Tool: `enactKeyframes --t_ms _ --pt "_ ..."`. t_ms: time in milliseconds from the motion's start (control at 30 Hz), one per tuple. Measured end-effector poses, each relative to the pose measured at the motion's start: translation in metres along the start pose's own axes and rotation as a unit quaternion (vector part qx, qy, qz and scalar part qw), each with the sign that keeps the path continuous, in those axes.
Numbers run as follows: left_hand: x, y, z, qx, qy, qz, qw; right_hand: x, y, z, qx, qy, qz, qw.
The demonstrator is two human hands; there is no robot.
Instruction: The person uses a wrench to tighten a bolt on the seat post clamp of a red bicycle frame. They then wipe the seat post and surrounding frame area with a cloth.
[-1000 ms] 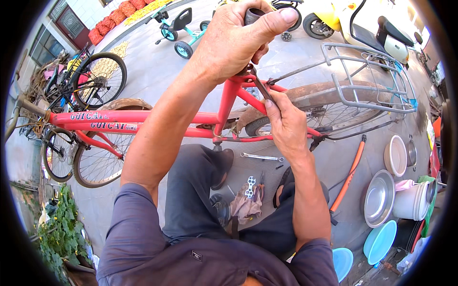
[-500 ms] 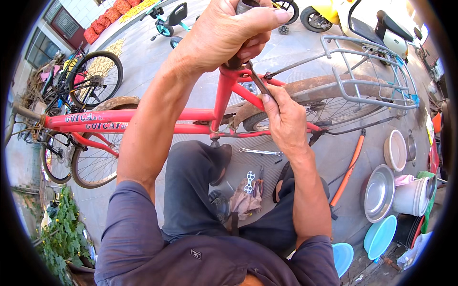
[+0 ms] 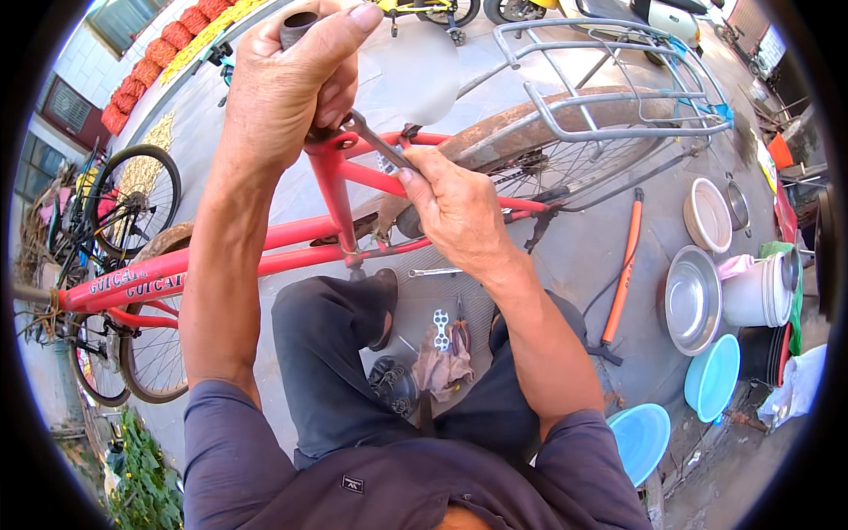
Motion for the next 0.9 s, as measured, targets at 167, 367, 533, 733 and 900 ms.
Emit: enactKeyframes --t_ms 167,367,533,733,900 --pt "0.006 -0.002 0.002 -0.016 0.056 -0.021 0.998 -0.002 -0.001 0.0 0.033 0.015 0.012 0.999" --pt "0.008 0.003 0.001 -0.024 0.123 -0.097 0.987 0.001 -0.003 0.0 0.018 0.007 -0.005 1.0" --pt "-0.035 0.017 -0.016 0.037 0.046 -0.09 0.994 0.0 -0.005 -0.001 0.031 0.014 -0.009 0.999" --pt "-0.047 0.059 -0.094 -0.028 -0.069 -0.074 0.994 0.005 -0.008 -0.001 0.015 0.011 0.0 1.0" --pt "-0.029 0.032 -0.101 0.062 -0.039 0.093 0.993 0.004 -0.008 -0.003 0.011 0.0 -0.003 1.0"
Point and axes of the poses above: each hand's wrist, its own z-axis towards the middle knuckle, its own x-axis out of the palm, y = z × x, the point moved 9 cm from there along z, towards the middle knuckle, and after that the axes turned 13 degrees about x, right-handed, at the moved point
